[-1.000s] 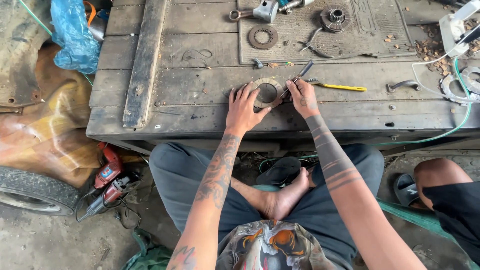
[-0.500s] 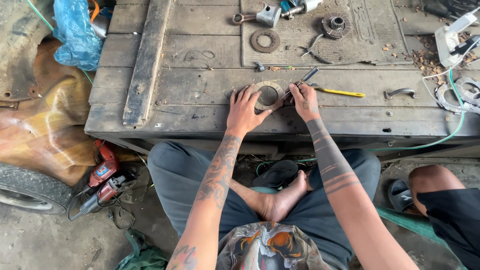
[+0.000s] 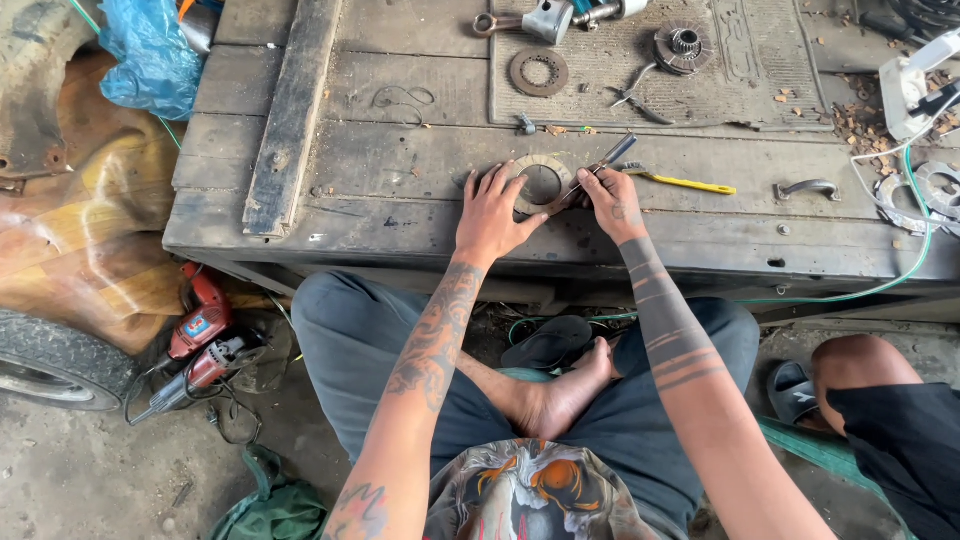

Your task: Scraping old gasket material off a metal engine component using a flat-head screwdriver as a scraper.

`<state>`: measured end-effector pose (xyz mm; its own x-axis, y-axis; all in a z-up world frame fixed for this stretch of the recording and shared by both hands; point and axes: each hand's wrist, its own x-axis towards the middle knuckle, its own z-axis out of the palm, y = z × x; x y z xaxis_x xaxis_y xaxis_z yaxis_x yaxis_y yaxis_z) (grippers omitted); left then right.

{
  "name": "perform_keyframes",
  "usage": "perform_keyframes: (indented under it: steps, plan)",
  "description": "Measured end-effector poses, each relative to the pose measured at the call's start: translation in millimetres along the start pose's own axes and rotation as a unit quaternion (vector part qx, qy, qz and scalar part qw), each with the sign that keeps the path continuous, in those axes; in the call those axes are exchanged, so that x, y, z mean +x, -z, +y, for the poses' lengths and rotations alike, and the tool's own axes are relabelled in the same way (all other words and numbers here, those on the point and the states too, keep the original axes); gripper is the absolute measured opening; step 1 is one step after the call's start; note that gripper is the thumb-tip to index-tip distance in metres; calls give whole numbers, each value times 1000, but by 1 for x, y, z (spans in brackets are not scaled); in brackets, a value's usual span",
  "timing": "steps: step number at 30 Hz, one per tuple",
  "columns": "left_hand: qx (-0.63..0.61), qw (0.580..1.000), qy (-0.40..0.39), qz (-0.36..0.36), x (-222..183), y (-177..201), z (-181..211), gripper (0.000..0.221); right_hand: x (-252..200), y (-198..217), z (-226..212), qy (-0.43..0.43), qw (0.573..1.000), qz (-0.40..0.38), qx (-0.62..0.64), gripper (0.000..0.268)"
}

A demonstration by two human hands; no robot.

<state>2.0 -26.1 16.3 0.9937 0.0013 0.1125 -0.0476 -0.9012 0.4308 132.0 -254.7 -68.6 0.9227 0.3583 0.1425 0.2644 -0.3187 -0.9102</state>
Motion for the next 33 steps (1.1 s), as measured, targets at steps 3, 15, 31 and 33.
perform_keyframes:
  steps: [3,15,31,33]
  plan:
    - [-3,1000,-7,5,3,1,-2,71,0,0,-10,10,1000,-2,5,52]
    - [4,1000,-18,-4,3,11,2,71,-8,-1,-15,-14,1000,10,-16,55]
    - [-69,960,-251,-103,152,28,-46,46,-12,-2,-82,-38,995,54,-68,50]
    - [-79,950,-293,-69,164,5,-53,39,-11,-1,-82,-17,993,67,-91,46]
